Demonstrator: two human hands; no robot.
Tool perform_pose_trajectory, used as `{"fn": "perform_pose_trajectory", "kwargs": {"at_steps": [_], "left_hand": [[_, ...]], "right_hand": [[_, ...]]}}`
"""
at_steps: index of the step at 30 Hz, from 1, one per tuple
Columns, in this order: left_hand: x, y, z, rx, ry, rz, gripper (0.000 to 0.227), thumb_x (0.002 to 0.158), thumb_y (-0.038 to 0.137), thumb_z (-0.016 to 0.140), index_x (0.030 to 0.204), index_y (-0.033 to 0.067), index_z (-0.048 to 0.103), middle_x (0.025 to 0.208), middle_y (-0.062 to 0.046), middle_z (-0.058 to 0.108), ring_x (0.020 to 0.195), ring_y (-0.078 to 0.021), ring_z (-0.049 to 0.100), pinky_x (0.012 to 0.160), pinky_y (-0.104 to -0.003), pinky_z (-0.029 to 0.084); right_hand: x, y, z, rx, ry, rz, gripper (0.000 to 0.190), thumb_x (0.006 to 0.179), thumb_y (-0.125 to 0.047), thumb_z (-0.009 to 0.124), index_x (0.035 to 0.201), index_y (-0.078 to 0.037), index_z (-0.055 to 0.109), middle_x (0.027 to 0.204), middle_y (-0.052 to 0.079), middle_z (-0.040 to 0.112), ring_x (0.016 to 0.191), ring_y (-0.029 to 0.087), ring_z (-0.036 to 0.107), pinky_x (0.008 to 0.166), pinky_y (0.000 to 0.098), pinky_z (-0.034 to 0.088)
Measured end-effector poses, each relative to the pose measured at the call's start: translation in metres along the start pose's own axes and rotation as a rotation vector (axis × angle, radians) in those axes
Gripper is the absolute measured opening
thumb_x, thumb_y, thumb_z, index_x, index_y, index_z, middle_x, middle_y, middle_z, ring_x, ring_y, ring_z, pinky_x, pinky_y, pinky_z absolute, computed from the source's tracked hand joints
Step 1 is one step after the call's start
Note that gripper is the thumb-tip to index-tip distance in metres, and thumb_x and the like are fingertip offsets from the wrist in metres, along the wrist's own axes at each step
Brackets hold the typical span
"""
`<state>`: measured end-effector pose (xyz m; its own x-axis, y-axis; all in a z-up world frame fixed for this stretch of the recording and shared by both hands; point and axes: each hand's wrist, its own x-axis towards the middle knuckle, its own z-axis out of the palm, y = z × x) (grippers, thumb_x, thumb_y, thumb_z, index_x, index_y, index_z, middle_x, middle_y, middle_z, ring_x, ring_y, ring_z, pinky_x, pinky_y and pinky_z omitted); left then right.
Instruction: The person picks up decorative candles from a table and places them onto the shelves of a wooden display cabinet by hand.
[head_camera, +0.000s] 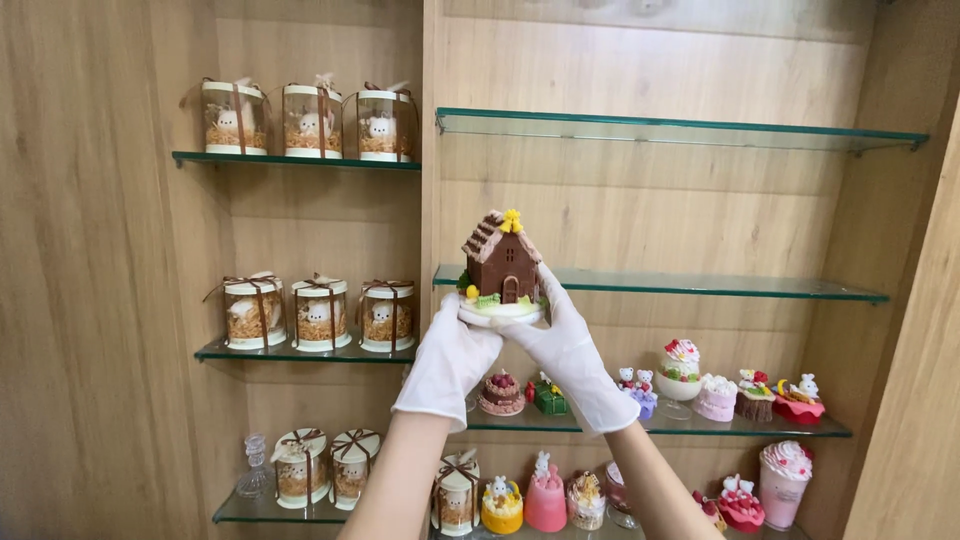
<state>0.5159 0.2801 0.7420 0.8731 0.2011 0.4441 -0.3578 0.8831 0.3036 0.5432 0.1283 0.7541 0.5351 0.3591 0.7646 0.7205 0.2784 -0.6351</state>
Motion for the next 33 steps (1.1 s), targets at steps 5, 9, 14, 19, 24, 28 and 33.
{"fn": "perform_pose_trajectory", "kwargs": {"at_steps": [5, 9, 14, 19, 24, 28, 33], "left_hand": [[0.075, 0.023, -0.010, -0.058, 0.088, -0.090, 0.040, 0.105, 0.018, 0.033, 0.133, -0.0043, 0.051, 0.133, -0.021, 0.061, 0.121, -0.0314, 0.061, 0.106, -0.046, 0.052], [0.113, 0.036, -0.031, -0.075, 0.131, -0.116, 0.037, 0.105, 0.014, 0.033, 0.131, -0.0035, 0.052, 0.129, -0.020, 0.062, 0.117, -0.0282, 0.062, 0.106, -0.043, 0.053], [0.135, 0.040, -0.045, -0.063, 0.196, -0.092, 0.037, 0.101, 0.010, 0.032, 0.128, -0.0038, 0.052, 0.127, -0.021, 0.061, 0.115, -0.0293, 0.062, 0.103, -0.046, 0.054], [0.183, 0.043, -0.099, 0.012, 0.118, -0.091, 0.038, 0.103, 0.010, 0.034, 0.133, -0.0040, 0.053, 0.132, -0.022, 0.062, 0.119, -0.0300, 0.063, 0.104, -0.044, 0.055], [0.188, 0.048, -0.105, 0.109, 0.035, -0.115, 0.045, 0.107, 0.017, 0.032, 0.142, -0.0054, 0.051, 0.143, -0.025, 0.060, 0.128, -0.0347, 0.061, 0.108, -0.049, 0.052], [0.137, 0.051, -0.037, 0.131, 0.258, -0.239, 0.069, 0.103, 0.049, 0.024, 0.145, -0.0023, 0.042, 0.146, -0.028, 0.052, 0.132, -0.0449, 0.053, 0.110, -0.061, 0.043], [0.100, 0.067, -0.024, 0.377, 0.227, -0.366, 0.090, 0.101, 0.068, 0.022, 0.149, -0.0069, 0.033, 0.149, -0.034, 0.046, 0.134, -0.0488, 0.049, 0.113, -0.060, 0.039]], "right_hand": [[0.053, 0.024, 0.007, 0.075, -0.034, -0.043, 0.094, 0.077, -0.013, 0.083, 0.156, 0.000, 0.034, 0.139, 0.014, 0.061, 0.125, 0.018, 0.061, 0.104, 0.0304, 0.052], [0.081, 0.049, 0.013, 0.012, 0.002, 0.020, 0.091, 0.077, -0.015, 0.083, 0.154, 0.000, 0.038, 0.134, 0.014, 0.065, 0.119, 0.019, 0.064, 0.100, 0.0312, 0.053], [0.103, 0.077, 0.015, -0.097, -0.014, -0.012, 0.091, 0.076, -0.018, 0.086, 0.152, 0.001, 0.040, 0.134, 0.014, 0.065, 0.120, 0.018, 0.064, 0.102, 0.0312, 0.052], [0.106, 0.096, 0.021, -0.101, -0.003, -0.005, 0.094, 0.076, -0.021, 0.087, 0.153, 0.001, 0.038, 0.136, 0.014, 0.063, 0.122, 0.018, 0.063, 0.102, 0.0311, 0.052], [0.107, 0.095, 0.025, -0.124, -0.025, -0.009, 0.093, 0.075, -0.021, 0.086, 0.152, 0.002, 0.040, 0.135, 0.015, 0.066, 0.120, 0.019, 0.065, 0.102, 0.0312, 0.052], [0.110, 0.097, 0.025, -0.230, 0.000, -0.065, 0.091, 0.074, -0.022, 0.088, 0.149, 0.004, 0.043, 0.135, 0.016, 0.067, 0.121, 0.019, 0.065, 0.103, 0.0314, 0.051], [0.116, 0.110, 0.022, -0.339, 0.038, -0.109, 0.093, 0.073, -0.021, 0.091, 0.149, 0.005, 0.043, 0.135, 0.018, 0.064, 0.121, 0.020, 0.064, 0.102, 0.0318, 0.052]]}}
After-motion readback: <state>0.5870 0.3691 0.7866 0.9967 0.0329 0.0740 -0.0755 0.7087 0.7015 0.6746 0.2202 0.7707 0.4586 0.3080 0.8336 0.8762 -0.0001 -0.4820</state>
